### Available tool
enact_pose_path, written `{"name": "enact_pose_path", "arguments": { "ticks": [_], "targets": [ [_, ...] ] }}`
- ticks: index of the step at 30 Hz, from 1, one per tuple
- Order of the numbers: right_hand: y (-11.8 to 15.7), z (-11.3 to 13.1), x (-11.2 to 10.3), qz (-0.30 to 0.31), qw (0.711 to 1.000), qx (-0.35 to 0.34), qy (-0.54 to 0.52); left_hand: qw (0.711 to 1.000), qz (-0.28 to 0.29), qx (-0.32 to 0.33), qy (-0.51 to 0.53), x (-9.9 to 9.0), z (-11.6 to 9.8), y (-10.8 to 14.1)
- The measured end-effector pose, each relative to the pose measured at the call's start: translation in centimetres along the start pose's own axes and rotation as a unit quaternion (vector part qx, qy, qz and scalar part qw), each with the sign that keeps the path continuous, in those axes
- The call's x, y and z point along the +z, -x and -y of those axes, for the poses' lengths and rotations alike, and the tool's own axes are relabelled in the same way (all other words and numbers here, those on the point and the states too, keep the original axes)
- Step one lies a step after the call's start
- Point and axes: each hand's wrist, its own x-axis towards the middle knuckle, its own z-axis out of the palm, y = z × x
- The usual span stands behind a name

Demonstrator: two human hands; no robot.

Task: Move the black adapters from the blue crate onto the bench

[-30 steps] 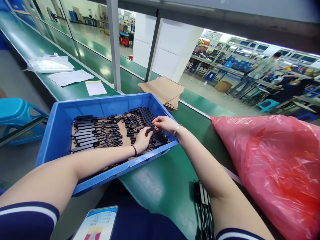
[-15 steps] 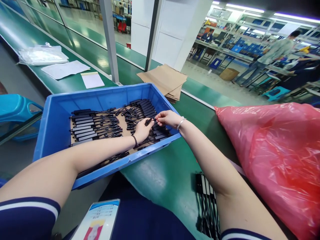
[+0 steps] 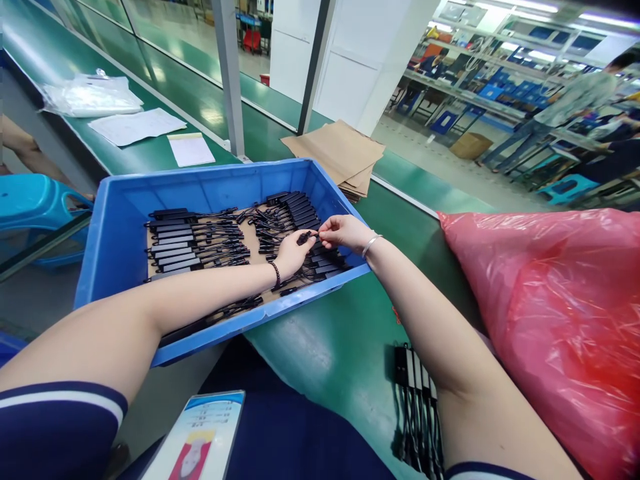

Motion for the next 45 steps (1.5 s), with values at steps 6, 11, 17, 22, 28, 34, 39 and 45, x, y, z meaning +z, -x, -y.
{"name": "enact_pose_path", "arguments": {
  "ticks": [6,11,17,22,28,34,39,45],
  "targets": [
    [0.0,-0.1,-0.1,0.015,1.0,-0.004,0.009,1.0,-0.006,0.021,-0.01,0.1,0.5,-0.1],
    [0.1,0.0,-0.1,0.015,0.999,-0.005,0.029,1.0,-0.008,0.022,-0.018,-0.1,0.2,-0.1],
    [0.0,-0.1,0.0,0.039,0.996,-0.012,0.077,0.999,0.001,0.022,-0.025,-0.1,0.1,0.0],
    [0.2,0.6,0.7,0.011,0.957,-0.03,0.287,0.998,0.006,0.026,-0.062,-0.1,-0.4,0.3],
    [0.4,1.6,1.8,-0.025,0.918,-0.006,0.396,0.997,0.039,0.027,-0.067,-0.3,-0.4,0.5],
    [0.1,1.1,1.8,0.006,0.937,0.033,0.349,0.997,0.053,0.038,-0.049,-0.4,0.3,0.8],
    [0.1,0.6,1.5,0.039,0.969,0.044,0.24,0.996,0.047,0.048,-0.061,-0.6,0.6,1.0],
    [-0.2,0.4,1.8,0.049,0.966,0.057,0.247,0.992,0.083,0.066,-0.065,-0.9,0.7,1.2]
  ]
}}
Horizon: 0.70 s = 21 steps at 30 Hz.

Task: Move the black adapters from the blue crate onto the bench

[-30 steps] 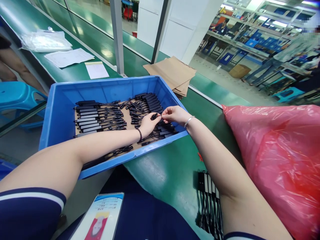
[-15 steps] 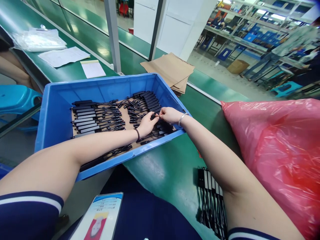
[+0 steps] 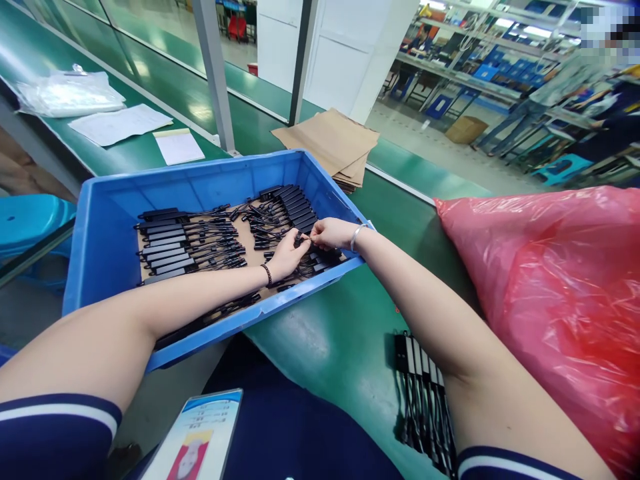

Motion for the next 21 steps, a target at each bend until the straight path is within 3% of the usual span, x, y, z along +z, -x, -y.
{"name": "enact_pose_path", "arguments": {
  "ticks": [7,11,16,21],
  "targets": [
    [0.3,0.3,0.3,0.007,1.0,0.001,-0.022,0.999,-0.011,0.017,-0.049,-0.2,-0.4,0.4],
    [0.5,0.5,-0.1,-0.024,0.998,0.017,-0.047,0.998,-0.016,0.036,-0.041,-0.1,-0.9,0.3],
    [1.1,0.7,-0.6,-0.077,0.993,0.019,-0.087,0.999,-0.025,-0.016,-0.022,0.1,-0.8,0.2],
    [1.2,0.7,-0.7,-0.087,0.988,0.004,-0.129,0.999,-0.018,-0.029,0.022,0.1,-0.3,0.1]
  ]
}}
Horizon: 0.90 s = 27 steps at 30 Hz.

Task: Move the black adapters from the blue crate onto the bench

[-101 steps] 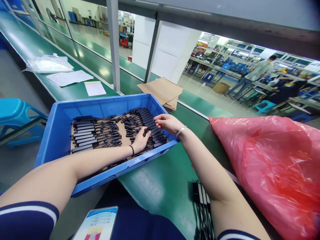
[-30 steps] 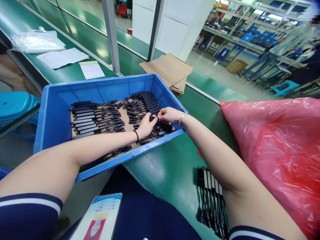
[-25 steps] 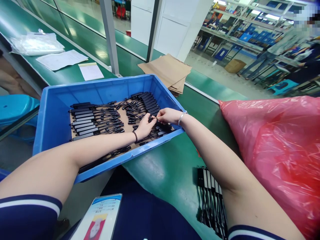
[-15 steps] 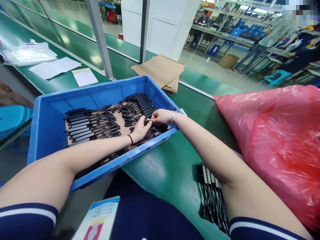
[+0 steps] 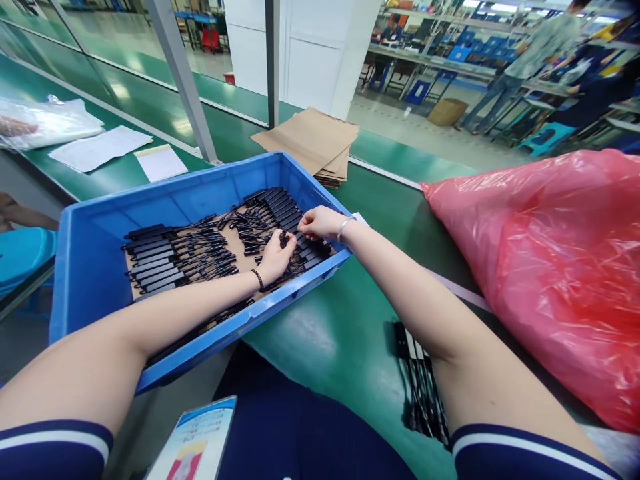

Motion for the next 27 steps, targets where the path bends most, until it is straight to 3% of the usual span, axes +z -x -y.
{"name": "enact_pose_path", "arguments": {
  "ticks": [5,13,20,23,27],
  "targets": [
    [-0.25,-0.29,-0.19,0.009,0.999,0.012,-0.048,0.999,-0.002,0.008,0.053,-0.08,0.64,-0.04],
    [-0.4,-0.54,-0.45,0.017,0.998,-0.04,-0.054,0.996,-0.031,0.051,-0.065,-0.06,0.6,0.1],
    [-0.52,-0.75,-0.46,0.016,0.997,-0.057,-0.057,0.998,-0.011,0.067,0.012,-0.33,1.08,0.19],
    [-0.52,-0.78,-0.46,0.015,0.997,-0.057,-0.045,0.998,-0.006,0.06,-0.031,-0.33,1.07,0.04],
    [-0.54,-0.73,-0.56,0.0,0.998,-0.058,-0.004,0.993,-0.042,0.063,-0.089,-0.09,0.96,-0.16]
  ]
}}
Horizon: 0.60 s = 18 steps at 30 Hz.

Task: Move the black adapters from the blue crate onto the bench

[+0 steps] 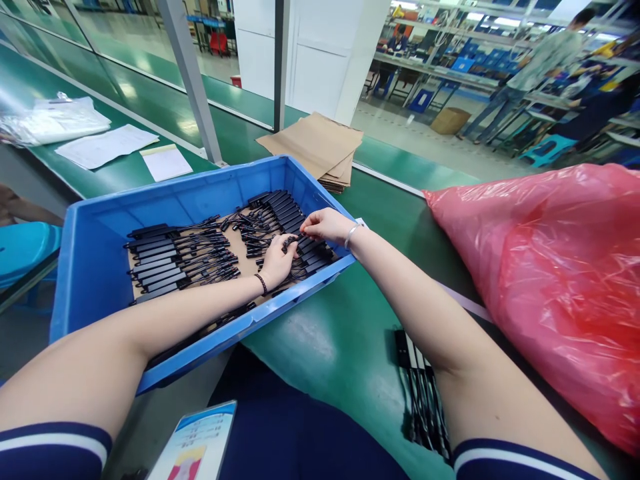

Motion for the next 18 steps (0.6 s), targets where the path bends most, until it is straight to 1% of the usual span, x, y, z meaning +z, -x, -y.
{"name": "enact_pose_path", "arguments": {
  "ticks": [2,4,6,9,11,13,15,16,18],
  "targets": [
    [-0.1,-0.04,-0.1,-0.014,0.999,-0.007,0.036,0.999,0.001,-0.028,0.031,0.2,0.01,-0.05],
    [-0.25,-0.15,-0.2,-0.025,0.996,-0.023,0.081,0.994,0.006,-0.065,0.088,0.4,0.07,-0.1],
    [-0.41,-0.26,-0.31,-0.031,0.991,-0.041,0.122,0.987,0.01,-0.088,0.138,0.53,0.14,-0.13],
    [-0.58,-0.3,-0.47,-0.049,0.979,-0.057,0.188,0.982,0.013,-0.091,0.167,0.58,0.27,-0.13],
    [-0.65,-0.23,-0.56,-0.058,0.97,-0.067,0.229,0.981,0.005,-0.088,0.17,0.56,0.36,-0.1],
    [-0.68,-0.17,-0.6,-0.05,0.964,-0.076,0.249,0.984,0.001,-0.081,0.16,0.53,0.39,-0.04],
    [-0.67,-0.18,-0.57,-0.029,0.965,-0.081,0.249,0.986,0.006,-0.075,0.151,0.53,0.32,-0.01],
    [-0.63,-0.21,-0.53,-0.014,0.969,-0.078,0.235,0.985,0.009,-0.075,0.154,0.54,0.25,-0.02],
    [-0.5,-0.28,-0.44,0.03,0.983,-0.061,0.17,0.98,0.007,-0.091,0.175,0.57,0.11,-0.1]
  ]
}}
